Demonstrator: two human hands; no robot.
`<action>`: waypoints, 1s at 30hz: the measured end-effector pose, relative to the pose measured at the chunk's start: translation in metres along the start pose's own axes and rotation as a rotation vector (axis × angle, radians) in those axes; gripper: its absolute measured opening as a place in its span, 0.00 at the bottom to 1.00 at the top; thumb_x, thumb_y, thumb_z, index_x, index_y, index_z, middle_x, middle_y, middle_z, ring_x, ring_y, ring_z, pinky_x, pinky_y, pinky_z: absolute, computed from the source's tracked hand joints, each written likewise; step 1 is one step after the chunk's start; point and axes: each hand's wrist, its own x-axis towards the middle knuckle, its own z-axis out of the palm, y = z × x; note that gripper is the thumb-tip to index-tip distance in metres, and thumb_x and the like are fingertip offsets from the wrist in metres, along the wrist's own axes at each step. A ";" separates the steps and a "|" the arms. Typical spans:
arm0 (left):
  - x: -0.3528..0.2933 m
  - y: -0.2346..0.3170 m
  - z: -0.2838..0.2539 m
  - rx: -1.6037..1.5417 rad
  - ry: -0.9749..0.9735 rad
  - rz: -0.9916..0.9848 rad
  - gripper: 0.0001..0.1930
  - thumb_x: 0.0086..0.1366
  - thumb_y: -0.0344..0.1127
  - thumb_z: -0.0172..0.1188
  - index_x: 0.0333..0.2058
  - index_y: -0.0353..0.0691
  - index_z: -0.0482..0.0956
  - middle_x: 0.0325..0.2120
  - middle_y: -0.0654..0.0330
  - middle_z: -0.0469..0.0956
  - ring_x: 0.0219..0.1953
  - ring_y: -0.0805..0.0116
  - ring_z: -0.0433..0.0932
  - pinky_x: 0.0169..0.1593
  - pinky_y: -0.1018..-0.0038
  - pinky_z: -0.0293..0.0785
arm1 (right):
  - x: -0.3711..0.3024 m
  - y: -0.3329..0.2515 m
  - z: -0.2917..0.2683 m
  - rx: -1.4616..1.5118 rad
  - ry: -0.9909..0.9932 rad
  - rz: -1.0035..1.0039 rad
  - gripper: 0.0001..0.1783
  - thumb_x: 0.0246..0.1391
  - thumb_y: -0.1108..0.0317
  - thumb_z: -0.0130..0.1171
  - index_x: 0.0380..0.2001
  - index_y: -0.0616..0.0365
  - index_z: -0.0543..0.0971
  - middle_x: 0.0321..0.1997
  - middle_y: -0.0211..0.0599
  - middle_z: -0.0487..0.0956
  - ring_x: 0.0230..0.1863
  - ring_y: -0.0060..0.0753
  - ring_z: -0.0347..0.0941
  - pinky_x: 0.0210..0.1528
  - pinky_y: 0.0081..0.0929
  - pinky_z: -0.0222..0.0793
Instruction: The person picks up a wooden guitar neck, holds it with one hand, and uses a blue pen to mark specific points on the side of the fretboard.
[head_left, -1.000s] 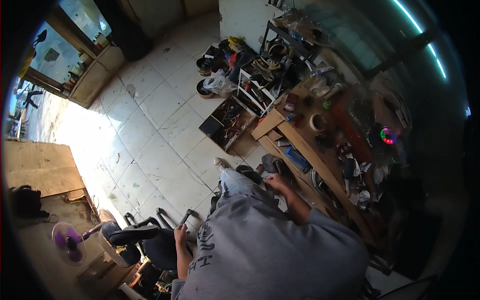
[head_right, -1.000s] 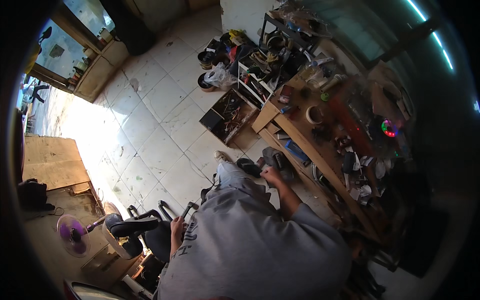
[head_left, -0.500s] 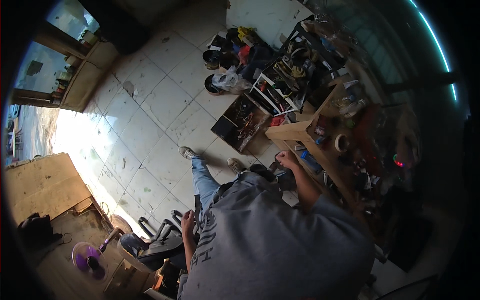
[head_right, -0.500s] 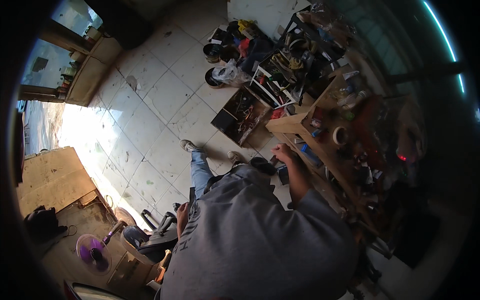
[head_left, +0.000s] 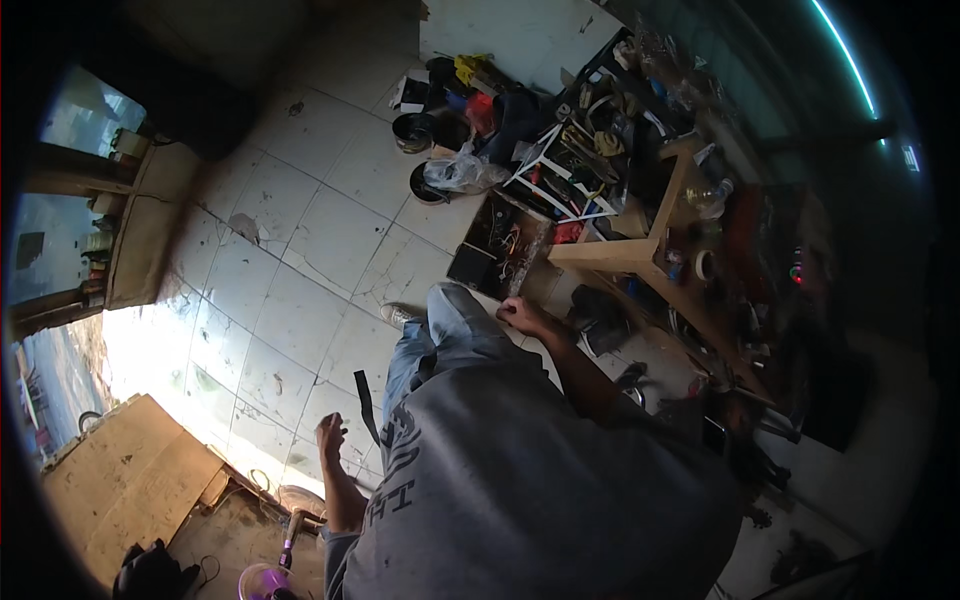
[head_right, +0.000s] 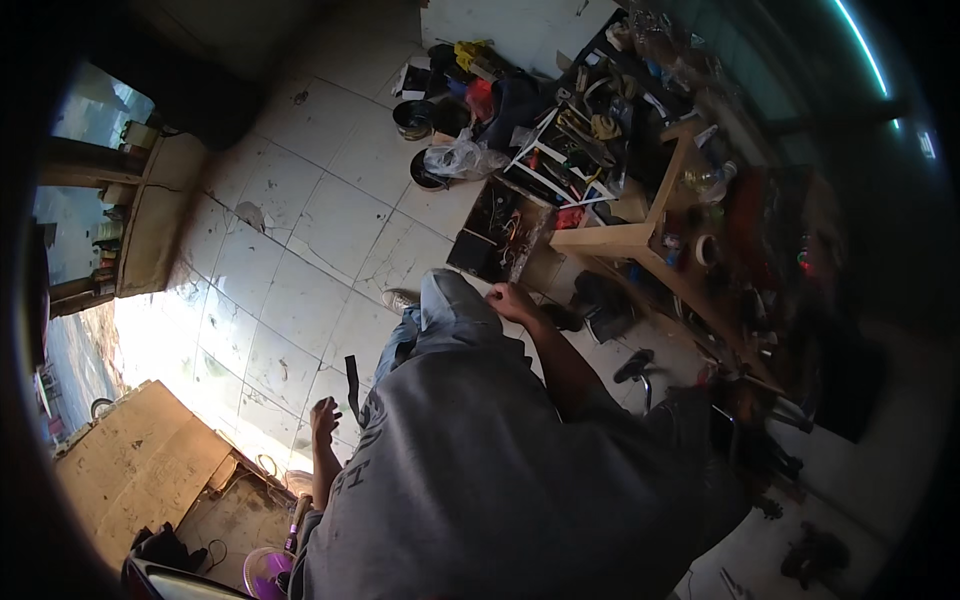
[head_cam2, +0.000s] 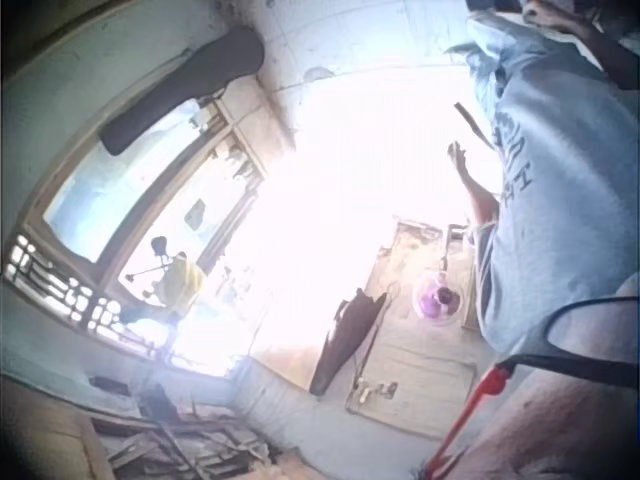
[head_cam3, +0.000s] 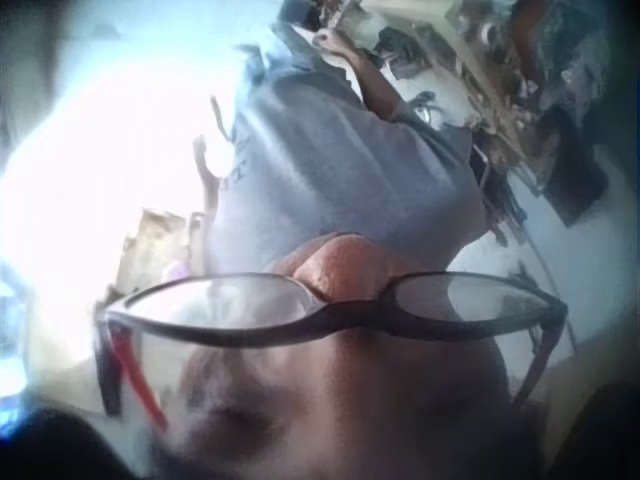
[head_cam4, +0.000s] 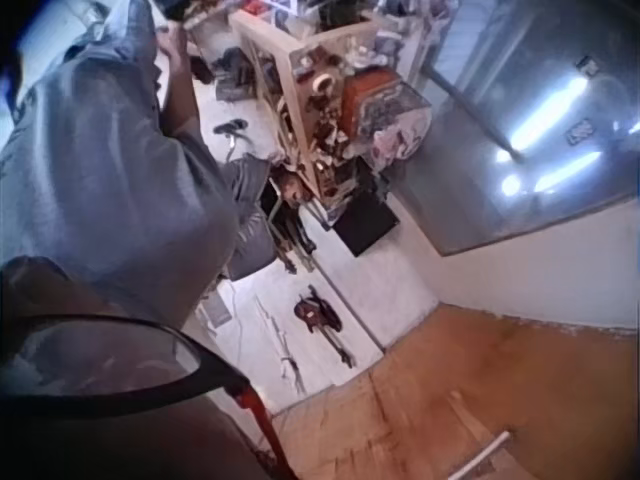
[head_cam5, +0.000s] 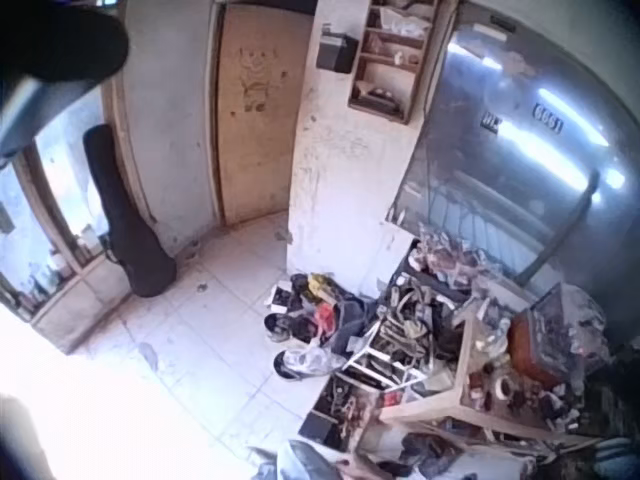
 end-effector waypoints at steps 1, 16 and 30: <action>0.018 0.009 -0.028 0.050 -0.004 0.021 0.22 0.65 0.50 0.53 0.49 0.39 0.75 0.40 0.57 0.79 0.34 0.63 0.82 0.30 0.71 0.72 | 0.000 -0.007 0.012 0.039 0.003 -0.026 0.16 0.49 0.57 0.60 0.33 0.61 0.81 0.27 0.45 0.81 0.32 0.39 0.79 0.37 0.34 0.71; 0.048 0.174 -0.052 0.282 -0.095 0.303 0.16 0.64 0.36 0.54 0.47 0.33 0.77 0.33 0.54 0.82 0.32 0.66 0.81 0.38 0.72 0.74 | 0.079 0.059 -0.041 0.135 0.184 0.481 0.15 0.53 0.59 0.62 0.34 0.61 0.80 0.22 0.33 0.79 0.21 0.20 0.74 0.25 0.23 0.68; 0.043 0.242 0.001 0.000 -0.099 -0.487 0.19 0.63 0.43 0.59 0.49 0.39 0.74 0.35 0.59 0.79 0.30 0.70 0.80 0.30 0.77 0.74 | 0.361 0.197 -0.145 -0.339 0.305 0.558 0.37 0.53 0.54 0.60 0.61 0.60 0.62 0.57 0.59 0.70 0.59 0.57 0.67 0.60 0.43 0.63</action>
